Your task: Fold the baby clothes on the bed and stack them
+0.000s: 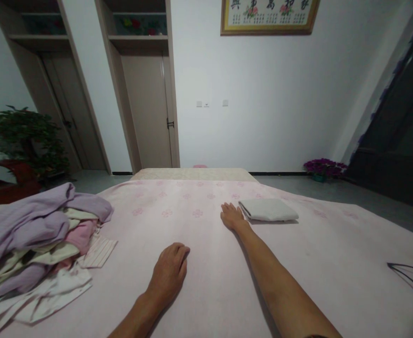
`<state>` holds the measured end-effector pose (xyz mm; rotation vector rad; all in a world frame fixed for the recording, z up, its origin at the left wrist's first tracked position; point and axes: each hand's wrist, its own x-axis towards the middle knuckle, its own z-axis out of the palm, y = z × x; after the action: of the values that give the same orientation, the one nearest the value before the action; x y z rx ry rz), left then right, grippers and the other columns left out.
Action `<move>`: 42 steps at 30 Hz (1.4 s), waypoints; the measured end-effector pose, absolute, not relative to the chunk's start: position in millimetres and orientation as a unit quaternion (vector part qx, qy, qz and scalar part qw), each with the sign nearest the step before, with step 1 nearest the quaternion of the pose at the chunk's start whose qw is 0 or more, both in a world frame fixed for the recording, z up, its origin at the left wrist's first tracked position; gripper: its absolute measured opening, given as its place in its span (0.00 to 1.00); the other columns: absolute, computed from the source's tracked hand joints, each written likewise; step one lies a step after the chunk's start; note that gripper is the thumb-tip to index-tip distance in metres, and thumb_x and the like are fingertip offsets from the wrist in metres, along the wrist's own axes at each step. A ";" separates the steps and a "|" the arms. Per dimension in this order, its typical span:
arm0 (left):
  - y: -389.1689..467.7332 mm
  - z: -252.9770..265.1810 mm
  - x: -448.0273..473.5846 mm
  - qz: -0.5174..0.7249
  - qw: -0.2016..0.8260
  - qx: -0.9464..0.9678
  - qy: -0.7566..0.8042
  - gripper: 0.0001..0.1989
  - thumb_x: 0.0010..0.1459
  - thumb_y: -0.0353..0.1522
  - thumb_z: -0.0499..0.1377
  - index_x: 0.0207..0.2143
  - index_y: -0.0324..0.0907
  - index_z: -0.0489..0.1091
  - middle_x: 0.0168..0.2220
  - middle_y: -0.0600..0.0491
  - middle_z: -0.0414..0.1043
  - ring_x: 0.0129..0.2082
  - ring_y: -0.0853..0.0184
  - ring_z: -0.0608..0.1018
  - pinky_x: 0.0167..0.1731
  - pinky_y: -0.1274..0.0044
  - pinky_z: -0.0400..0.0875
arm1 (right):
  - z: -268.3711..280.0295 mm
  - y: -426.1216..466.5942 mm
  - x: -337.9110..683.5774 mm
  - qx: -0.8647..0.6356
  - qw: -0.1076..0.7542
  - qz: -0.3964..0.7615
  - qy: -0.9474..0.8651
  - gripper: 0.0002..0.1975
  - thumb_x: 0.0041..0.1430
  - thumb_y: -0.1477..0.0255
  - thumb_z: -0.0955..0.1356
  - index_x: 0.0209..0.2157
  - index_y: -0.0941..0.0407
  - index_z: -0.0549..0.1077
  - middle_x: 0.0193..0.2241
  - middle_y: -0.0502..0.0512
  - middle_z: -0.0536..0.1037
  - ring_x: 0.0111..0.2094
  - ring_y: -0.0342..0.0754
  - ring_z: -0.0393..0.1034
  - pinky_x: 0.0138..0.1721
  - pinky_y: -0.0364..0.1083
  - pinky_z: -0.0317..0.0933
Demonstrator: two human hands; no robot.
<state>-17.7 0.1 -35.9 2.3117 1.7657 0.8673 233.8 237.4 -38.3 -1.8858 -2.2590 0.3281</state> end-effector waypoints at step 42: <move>6.4 17.4 -136.6 0.421 -0.207 0.579 0.667 0.18 0.63 0.29 0.52 0.53 0.42 0.70 0.57 0.44 0.68 0.63 0.53 0.64 0.63 0.59 0.53 | -19.6 7.6 179.4 -0.530 0.116 0.109 -0.833 0.30 0.69 0.56 0.56 0.68 0.52 0.57 0.71 0.57 0.48 0.72 0.56 0.35 0.68 0.60 0.23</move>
<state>-136.6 6.4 17.4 2.1054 2.4262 1.5298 179.4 7.6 -19.6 -1.5530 -2.4396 0.3188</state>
